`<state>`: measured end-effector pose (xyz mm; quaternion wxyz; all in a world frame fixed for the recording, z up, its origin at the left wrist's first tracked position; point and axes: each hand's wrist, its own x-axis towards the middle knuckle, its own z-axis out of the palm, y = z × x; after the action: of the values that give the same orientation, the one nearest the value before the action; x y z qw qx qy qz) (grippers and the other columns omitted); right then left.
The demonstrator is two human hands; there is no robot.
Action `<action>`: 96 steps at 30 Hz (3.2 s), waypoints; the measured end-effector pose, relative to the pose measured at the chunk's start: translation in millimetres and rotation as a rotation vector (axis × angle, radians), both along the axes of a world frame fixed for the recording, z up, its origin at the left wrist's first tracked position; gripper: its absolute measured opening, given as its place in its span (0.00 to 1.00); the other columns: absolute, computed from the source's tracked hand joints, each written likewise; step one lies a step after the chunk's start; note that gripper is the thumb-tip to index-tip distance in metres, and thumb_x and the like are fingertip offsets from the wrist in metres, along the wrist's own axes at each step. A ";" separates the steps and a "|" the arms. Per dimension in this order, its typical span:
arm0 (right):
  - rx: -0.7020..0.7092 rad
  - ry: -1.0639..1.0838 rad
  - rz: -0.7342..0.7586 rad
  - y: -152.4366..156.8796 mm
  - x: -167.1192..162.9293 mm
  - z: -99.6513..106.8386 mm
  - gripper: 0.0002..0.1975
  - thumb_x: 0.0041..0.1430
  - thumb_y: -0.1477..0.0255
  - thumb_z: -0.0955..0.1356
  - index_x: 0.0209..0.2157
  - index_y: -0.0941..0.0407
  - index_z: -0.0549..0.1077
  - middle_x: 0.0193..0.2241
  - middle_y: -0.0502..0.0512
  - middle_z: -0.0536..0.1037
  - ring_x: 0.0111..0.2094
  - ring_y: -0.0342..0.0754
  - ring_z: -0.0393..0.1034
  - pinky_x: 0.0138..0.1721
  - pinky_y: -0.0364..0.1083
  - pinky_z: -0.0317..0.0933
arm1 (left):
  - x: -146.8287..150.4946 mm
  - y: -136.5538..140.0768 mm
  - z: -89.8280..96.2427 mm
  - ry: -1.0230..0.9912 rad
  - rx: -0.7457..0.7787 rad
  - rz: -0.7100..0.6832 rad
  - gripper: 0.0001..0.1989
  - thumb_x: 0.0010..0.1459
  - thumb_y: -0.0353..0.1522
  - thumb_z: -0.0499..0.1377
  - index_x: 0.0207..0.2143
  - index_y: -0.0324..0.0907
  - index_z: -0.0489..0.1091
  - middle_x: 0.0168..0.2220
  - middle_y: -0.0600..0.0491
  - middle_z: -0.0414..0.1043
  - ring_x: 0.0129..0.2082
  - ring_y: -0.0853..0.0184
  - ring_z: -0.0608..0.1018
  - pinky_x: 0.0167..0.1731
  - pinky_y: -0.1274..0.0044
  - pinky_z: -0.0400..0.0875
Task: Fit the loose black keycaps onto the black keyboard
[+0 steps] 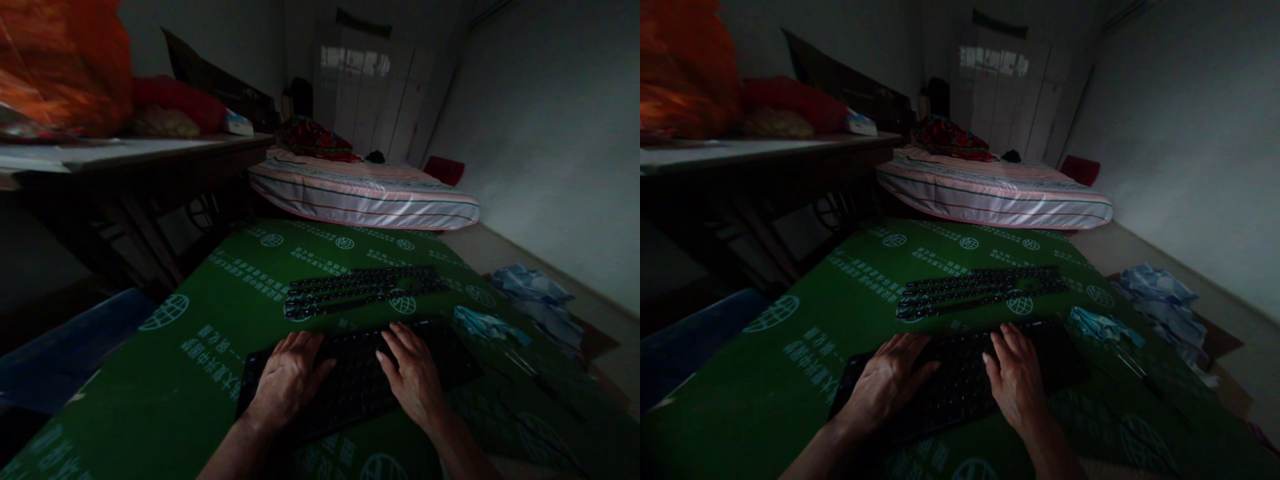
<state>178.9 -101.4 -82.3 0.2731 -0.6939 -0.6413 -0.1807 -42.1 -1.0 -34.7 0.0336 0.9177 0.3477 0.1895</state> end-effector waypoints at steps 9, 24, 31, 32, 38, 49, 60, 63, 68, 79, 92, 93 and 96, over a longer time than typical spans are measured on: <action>-0.020 0.001 -0.017 0.4 -1.4 1.4 0.17 0.61 0.67 0.62 0.48 0.59 0.71 0.51 0.62 0.71 0.54 0.57 0.63 0.51 0.57 0.62 | -0.1 -0.1 1.8 0.027 -0.036 0.001 0.17 0.60 0.41 0.51 0.44 0.39 0.68 0.40 0.46 0.73 0.39 0.60 0.75 0.41 0.66 0.70; 0.002 -0.020 0.000 0.3 -1.7 1.2 0.16 0.61 0.67 0.62 0.48 0.57 0.71 0.51 0.62 0.72 0.53 0.57 0.64 0.50 0.57 0.63 | -2.2 0.4 -4.2 -0.015 -0.006 -0.001 0.18 0.59 0.41 0.52 0.46 0.39 0.68 0.42 0.45 0.73 0.41 0.59 0.75 0.44 0.65 0.70; -0.008 -0.048 -0.001 0.7 -0.9 -0.5 0.17 0.61 0.67 0.62 0.48 0.59 0.71 0.51 0.63 0.71 0.53 0.57 0.64 0.50 0.57 0.63 | -2.5 0.4 -4.7 -0.011 -0.009 -0.016 0.19 0.60 0.41 0.51 0.46 0.38 0.68 0.41 0.45 0.73 0.40 0.59 0.75 0.43 0.65 0.71; -0.010 -0.050 -0.002 1.0 -0.8 -0.6 0.17 0.61 0.67 0.62 0.48 0.60 0.71 0.51 0.63 0.71 0.53 0.57 0.64 0.50 0.57 0.63 | -2.3 0.3 -4.1 -0.009 -0.010 -0.017 0.19 0.60 0.41 0.51 0.46 0.38 0.68 0.41 0.45 0.73 0.40 0.60 0.75 0.42 0.65 0.71; -0.028 -0.001 -0.003 0.1 -0.8 1.4 0.17 0.61 0.65 0.62 0.47 0.57 0.72 0.51 0.62 0.71 0.52 0.56 0.65 0.50 0.56 0.64 | -2.1 -1.0 -2.4 -0.018 -0.002 -0.002 0.16 0.59 0.40 0.53 0.44 0.40 0.69 0.39 0.46 0.73 0.38 0.60 0.75 0.41 0.66 0.71; 0.005 0.121 0.082 61.4 26.6 44.1 0.13 0.59 0.67 0.63 0.39 0.55 0.76 0.42 0.58 0.76 0.45 0.52 0.71 0.48 0.52 0.66 | -2.8 -1.9 -2.4 -0.035 -0.065 -0.002 0.15 0.59 0.40 0.53 0.43 0.41 0.68 0.41 0.48 0.73 0.39 0.60 0.75 0.41 0.66 0.71; -0.344 0.065 0.105 203.1 65.5 57.3 0.09 0.56 0.75 0.66 0.38 0.57 0.78 0.38 0.57 0.78 0.40 0.48 0.72 0.43 0.44 0.63 | -3.9 -3.8 -5.8 -0.062 -0.035 0.005 0.14 0.57 0.37 0.55 0.44 0.41 0.69 0.41 0.47 0.73 0.39 0.59 0.75 0.41 0.65 0.72; -0.432 0.059 0.102 221.5 67.9 55.1 0.09 0.55 0.73 0.68 0.38 0.57 0.78 0.38 0.56 0.79 0.39 0.48 0.73 0.41 0.44 0.63 | -3.5 -5.0 -3.8 -0.062 -0.047 0.005 0.15 0.57 0.37 0.55 0.45 0.41 0.68 0.42 0.46 0.73 0.41 0.58 0.75 0.42 0.64 0.72; -0.576 0.048 0.098 235.7 68.1 55.4 0.08 0.50 0.70 0.71 0.34 0.54 0.79 0.37 0.54 0.80 0.40 0.49 0.73 0.40 0.43 0.62 | -2.3 -7.0 0.6 -0.055 -0.121 0.018 0.13 0.57 0.34 0.55 0.44 0.41 0.68 0.41 0.48 0.72 0.39 0.59 0.74 0.40 0.65 0.72; -0.704 0.045 0.049 243.3 64.0 55.9 0.05 0.50 0.69 0.71 0.30 0.52 0.79 0.33 0.51 0.81 0.37 0.46 0.74 0.35 0.40 0.61 | -0.8 -9.1 2.9 -0.054 -0.177 0.038 0.13 0.56 0.34 0.56 0.43 0.41 0.69 0.40 0.49 0.72 0.39 0.60 0.74 0.40 0.64 0.72; -0.698 0.037 0.098 251.2 66.5 54.1 0.06 0.47 0.71 0.72 0.32 0.53 0.79 0.37 0.52 0.80 0.41 0.47 0.72 0.40 0.41 0.61 | -1.3 -8.6 -0.3 -0.071 -0.143 0.025 0.14 0.57 0.35 0.55 0.45 0.40 0.68 0.40 0.47 0.72 0.39 0.59 0.74 0.40 0.64 0.72; -0.695 0.040 0.103 251.7 66.9 53.4 0.06 0.47 0.72 0.72 0.31 0.53 0.79 0.36 0.52 0.80 0.41 0.46 0.72 0.40 0.41 0.62 | -1.3 -8.4 -0.4 -0.075 -0.140 0.023 0.14 0.57 0.36 0.55 0.45 0.40 0.68 0.40 0.47 0.72 0.39 0.59 0.74 0.40 0.64 0.72; -0.678 0.050 0.117 253.6 67.7 51.9 0.05 0.45 0.72 0.73 0.29 0.53 0.79 0.34 0.52 0.80 0.39 0.46 0.73 0.39 0.41 0.62 | -1.7 -8.2 -0.1 -0.082 -0.117 0.016 0.15 0.56 0.35 0.56 0.46 0.40 0.68 0.42 0.47 0.72 0.40 0.59 0.74 0.40 0.64 0.72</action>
<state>246.6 152.2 -30.4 0.0524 -0.7115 -0.6966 0.0756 -43.8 -9.2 -34.8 0.0998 0.9027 0.3640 0.2066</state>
